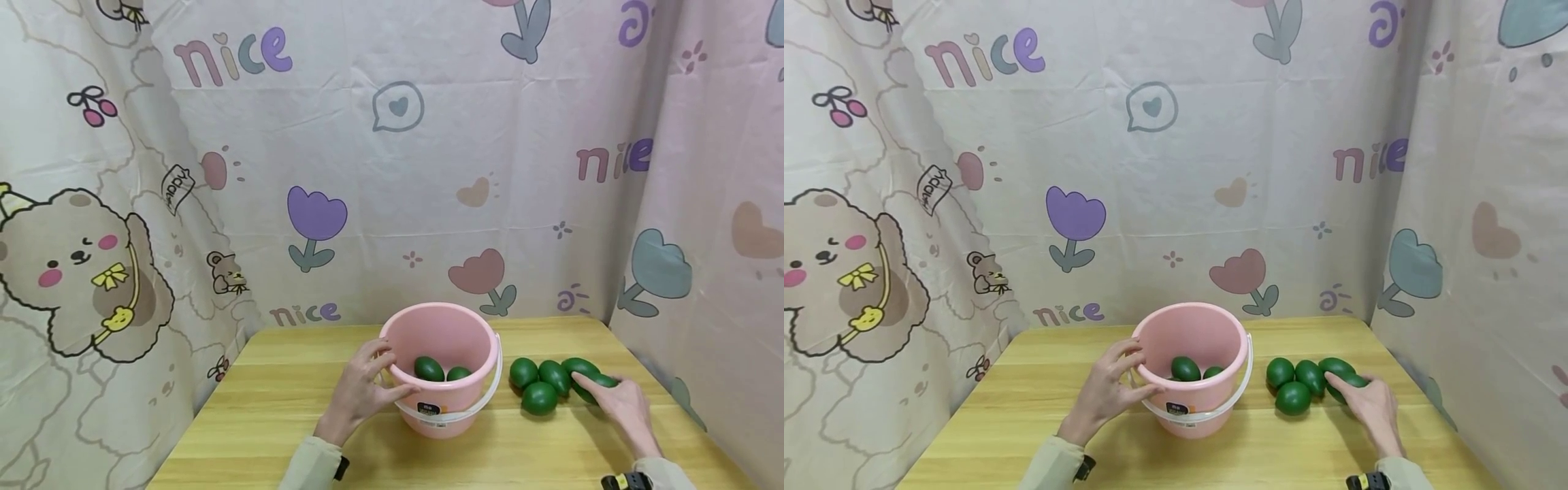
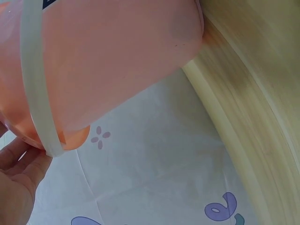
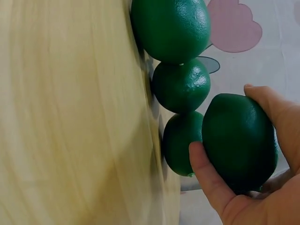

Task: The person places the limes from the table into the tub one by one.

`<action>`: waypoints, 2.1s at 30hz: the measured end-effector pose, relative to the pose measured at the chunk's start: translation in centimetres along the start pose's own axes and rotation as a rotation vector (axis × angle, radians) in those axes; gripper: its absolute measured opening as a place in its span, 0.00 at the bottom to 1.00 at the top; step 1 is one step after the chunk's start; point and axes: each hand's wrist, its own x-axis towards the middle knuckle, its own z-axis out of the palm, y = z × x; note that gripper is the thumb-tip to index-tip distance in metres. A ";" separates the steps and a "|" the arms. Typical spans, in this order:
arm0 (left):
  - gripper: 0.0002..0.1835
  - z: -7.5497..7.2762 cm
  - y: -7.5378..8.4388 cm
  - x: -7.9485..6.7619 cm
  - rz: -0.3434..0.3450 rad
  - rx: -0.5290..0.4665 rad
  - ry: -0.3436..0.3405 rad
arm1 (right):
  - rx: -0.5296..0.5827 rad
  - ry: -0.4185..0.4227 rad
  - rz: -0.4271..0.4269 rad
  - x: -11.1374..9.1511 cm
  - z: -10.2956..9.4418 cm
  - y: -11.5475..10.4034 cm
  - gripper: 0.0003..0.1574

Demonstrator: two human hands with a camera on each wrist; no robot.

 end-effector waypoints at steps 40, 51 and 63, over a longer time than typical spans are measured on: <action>0.28 0.3 0.0 -0.1 0.003 0.014 0.005 | 0.346 -0.159 -0.345 -4.6 2.2 -9.4 0.40; 0.29 0.3 -0.2 -0.2 0.009 -0.011 0.029 | 0.510 -0.143 -0.522 -6.0 3.1 -13.8 0.34; 0.27 0.4 -0.4 -0.2 0.019 -0.016 0.031 | 0.522 -0.139 -0.630 -6.7 4.3 -16.6 0.31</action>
